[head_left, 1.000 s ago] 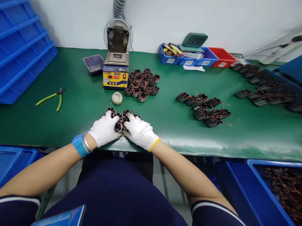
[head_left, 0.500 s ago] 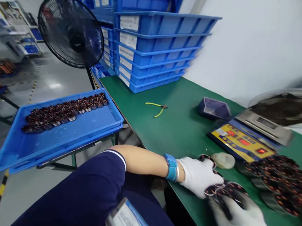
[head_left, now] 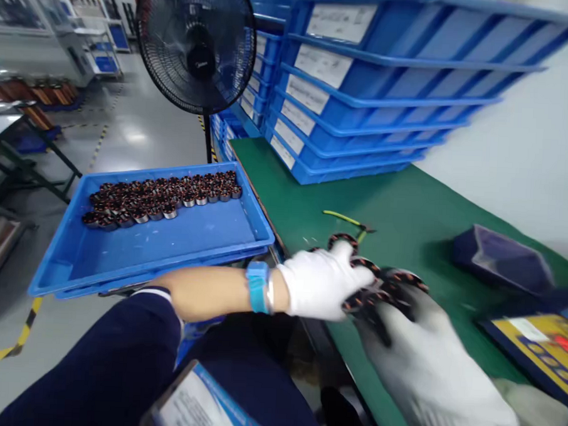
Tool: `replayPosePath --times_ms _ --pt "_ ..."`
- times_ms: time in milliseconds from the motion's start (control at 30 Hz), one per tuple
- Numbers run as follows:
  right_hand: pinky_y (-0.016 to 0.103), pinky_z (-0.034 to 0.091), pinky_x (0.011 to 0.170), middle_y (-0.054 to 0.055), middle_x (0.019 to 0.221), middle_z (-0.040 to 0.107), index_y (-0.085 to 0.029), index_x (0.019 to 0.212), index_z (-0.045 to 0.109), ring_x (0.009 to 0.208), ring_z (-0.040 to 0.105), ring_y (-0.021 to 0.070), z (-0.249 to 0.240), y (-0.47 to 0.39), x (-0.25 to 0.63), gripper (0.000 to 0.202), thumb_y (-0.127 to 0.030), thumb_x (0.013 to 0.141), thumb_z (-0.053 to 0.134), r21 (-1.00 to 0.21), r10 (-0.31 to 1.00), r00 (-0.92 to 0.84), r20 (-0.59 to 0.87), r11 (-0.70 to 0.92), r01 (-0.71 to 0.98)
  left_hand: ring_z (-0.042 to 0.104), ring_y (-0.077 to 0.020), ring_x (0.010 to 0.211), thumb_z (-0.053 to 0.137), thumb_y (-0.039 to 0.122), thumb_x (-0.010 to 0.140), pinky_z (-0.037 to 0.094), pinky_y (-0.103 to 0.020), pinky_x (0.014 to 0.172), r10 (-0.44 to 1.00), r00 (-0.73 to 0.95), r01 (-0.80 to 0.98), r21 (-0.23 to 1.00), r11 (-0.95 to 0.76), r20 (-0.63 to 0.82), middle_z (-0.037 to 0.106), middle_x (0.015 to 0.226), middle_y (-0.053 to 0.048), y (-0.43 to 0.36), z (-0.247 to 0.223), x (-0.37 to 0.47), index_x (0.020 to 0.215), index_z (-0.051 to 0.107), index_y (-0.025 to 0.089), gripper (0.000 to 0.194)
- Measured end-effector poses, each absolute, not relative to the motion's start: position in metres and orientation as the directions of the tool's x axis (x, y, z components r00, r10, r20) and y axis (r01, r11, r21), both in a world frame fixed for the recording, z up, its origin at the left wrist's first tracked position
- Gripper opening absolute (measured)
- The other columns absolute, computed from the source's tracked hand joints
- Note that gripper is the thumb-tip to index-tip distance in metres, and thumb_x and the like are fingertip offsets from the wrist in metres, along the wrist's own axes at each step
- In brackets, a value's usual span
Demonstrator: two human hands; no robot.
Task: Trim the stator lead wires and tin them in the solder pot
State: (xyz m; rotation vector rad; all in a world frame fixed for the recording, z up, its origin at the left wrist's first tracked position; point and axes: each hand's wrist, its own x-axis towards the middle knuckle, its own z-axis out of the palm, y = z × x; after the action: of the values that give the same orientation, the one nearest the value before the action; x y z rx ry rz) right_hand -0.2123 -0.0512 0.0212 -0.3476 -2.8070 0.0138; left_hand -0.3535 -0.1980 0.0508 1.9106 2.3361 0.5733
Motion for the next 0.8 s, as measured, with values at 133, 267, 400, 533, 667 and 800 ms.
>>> replayPosePath --times_ms 133,267,400,533,667,800 --pt "0.042 0.057 0.085 0.014 0.147 0.047 -0.025 0.105 0.072 0.11 0.062 0.0288 0.019 -0.113 -0.33 0.03 -0.042 0.094 0.05 -0.014 0.144 -0.977 0.159 0.99 0.144 0.069 -0.0217 0.077 0.056 0.043 0.087 0.057 -0.035 0.061 0.815 -0.571 0.808 0.241 0.537 0.1 0.045 0.128 -0.015 -0.271 0.043 -0.426 0.119 0.054 0.023 0.038" --pt "0.037 0.056 0.083 0.012 0.15 0.041 -0.023 0.109 0.069 0.106 0.062 0.0264 -0.012 -0.17 -0.421 0.032 -0.044 0.095 0.05 -0.066 -0.085 -0.996 -0.027 0.994 -0.083 0.07 -0.024 0.083 0.058 0.046 0.085 0.058 -0.037 0.071 0.632 -0.771 0.618 0.146 0.772 -0.08 0.047 0.123 -0.012 -0.33 0.005 -0.482 0.117 0.055 0.023 0.039" --pt "0.038 0.056 0.078 0.013 0.144 0.047 -0.022 0.11 0.068 0.1 0.063 0.0271 -0.046 -0.203 -0.479 0.032 -0.042 0.092 0.052 -0.104 -0.208 -0.967 -0.148 0.975 -0.194 0.071 -0.0276 0.087 0.068 0.043 0.077 0.058 -0.038 0.074 0.539 -0.825 0.532 0.089 0.842 -0.169 0.051 0.119 -0.016 -0.358 -0.038 -0.518 0.115 0.059 0.017 0.046" --pt "0.04 0.055 0.08 0.015 0.146 0.045 -0.02 0.113 0.067 0.105 0.062 0.029 -0.059 -0.208 -0.502 0.035 -0.043 0.088 0.058 -0.132 -0.232 -0.956 -0.181 0.969 -0.21 0.069 -0.0301 0.098 0.066 0.042 0.08 0.058 -0.038 0.077 0.478 -0.858 0.476 0.057 0.877 -0.188 0.049 0.13 -0.018 -0.361 -0.056 -0.534 0.123 0.058 0.019 0.049" --pt "0.044 0.047 0.1 0.014 0.155 0.034 -0.02 0.127 0.059 0.126 0.05 0.0329 -0.055 -0.189 -0.494 0.054 -0.055 0.086 0.061 -0.156 -0.217 -0.971 -0.101 0.967 -0.2 0.06 -0.0348 0.119 0.067 0.053 0.079 0.055 -0.041 0.088 0.382 -0.92 0.379 0.054 0.924 -0.088 0.04 0.145 -0.019 -0.371 -0.042 -0.533 0.138 0.047 0.021 0.07" --pt "0.043 0.049 0.095 0.017 0.138 0.049 -0.019 0.143 0.043 0.116 0.058 0.033 -0.057 -0.171 -0.486 0.08 -0.065 0.08 0.064 -0.242 0.032 -0.989 -0.141 0.968 0.066 0.068 -0.0315 0.099 0.064 0.065 0.075 0.056 -0.039 0.082 0.275 -0.949 0.272 0.04 0.961 -0.154 0.062 0.118 -0.014 -0.389 -0.031 -0.524 0.121 0.058 0.017 0.067"
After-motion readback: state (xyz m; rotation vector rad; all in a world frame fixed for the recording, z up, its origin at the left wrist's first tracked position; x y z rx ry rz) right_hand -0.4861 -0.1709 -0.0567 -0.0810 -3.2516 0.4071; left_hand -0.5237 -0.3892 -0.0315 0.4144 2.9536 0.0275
